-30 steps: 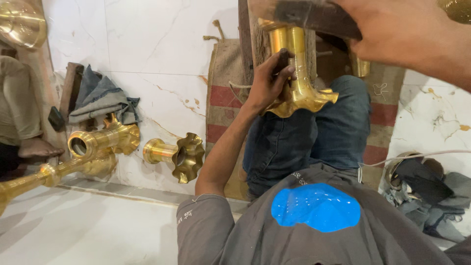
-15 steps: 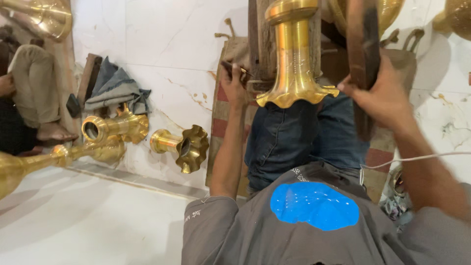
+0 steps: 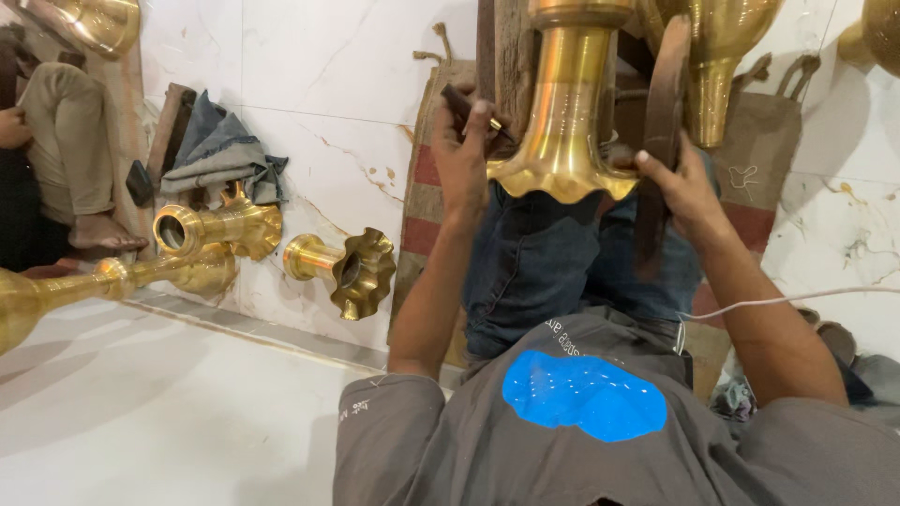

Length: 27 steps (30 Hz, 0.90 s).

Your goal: The person sits on the floor holding a flared brass lamp base on their lap and hammers a punch along its surface with a wooden mallet, working the metal by hand. Near the end they lift and reposition the brass piece and continue working it.

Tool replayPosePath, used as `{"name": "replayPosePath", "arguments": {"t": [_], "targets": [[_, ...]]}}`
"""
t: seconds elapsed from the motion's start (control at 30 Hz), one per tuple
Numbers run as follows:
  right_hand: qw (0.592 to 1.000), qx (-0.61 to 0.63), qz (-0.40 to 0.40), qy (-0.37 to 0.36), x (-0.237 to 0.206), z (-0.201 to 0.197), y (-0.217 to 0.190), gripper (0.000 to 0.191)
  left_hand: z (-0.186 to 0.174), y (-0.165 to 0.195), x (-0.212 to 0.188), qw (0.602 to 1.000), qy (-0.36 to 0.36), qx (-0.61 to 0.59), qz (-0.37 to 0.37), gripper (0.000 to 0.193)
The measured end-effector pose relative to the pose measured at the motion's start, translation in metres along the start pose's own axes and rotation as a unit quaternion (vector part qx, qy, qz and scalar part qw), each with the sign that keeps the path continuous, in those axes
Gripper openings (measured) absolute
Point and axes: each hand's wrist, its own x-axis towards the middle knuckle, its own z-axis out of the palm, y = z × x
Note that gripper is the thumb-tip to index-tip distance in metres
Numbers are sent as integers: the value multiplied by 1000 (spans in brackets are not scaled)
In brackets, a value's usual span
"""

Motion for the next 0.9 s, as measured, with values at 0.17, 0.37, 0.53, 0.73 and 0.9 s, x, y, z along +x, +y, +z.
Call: {"name": "replayPosePath", "arguments": {"t": [0.17,0.37,0.53,0.73,0.9], "targets": [[960,-231,-122,98,6,-15,-30,61,16,9,25,949,-210,228,61,38],[740,-644,-188,43,-7,-21,-38,72,53,-6,48,838,-397,372,39,52],[719,-671,-172,53,-6,-43,-22,72,48,-10,56,819,-438,363,75,51],[909,-341,-214,104,9,-65,-53,65,40,-18,56,810,-458,362,60,43],[731,-630,-263,-4,10,-42,-110,65,38,-16,52,810,-462,348,100,44]]}}
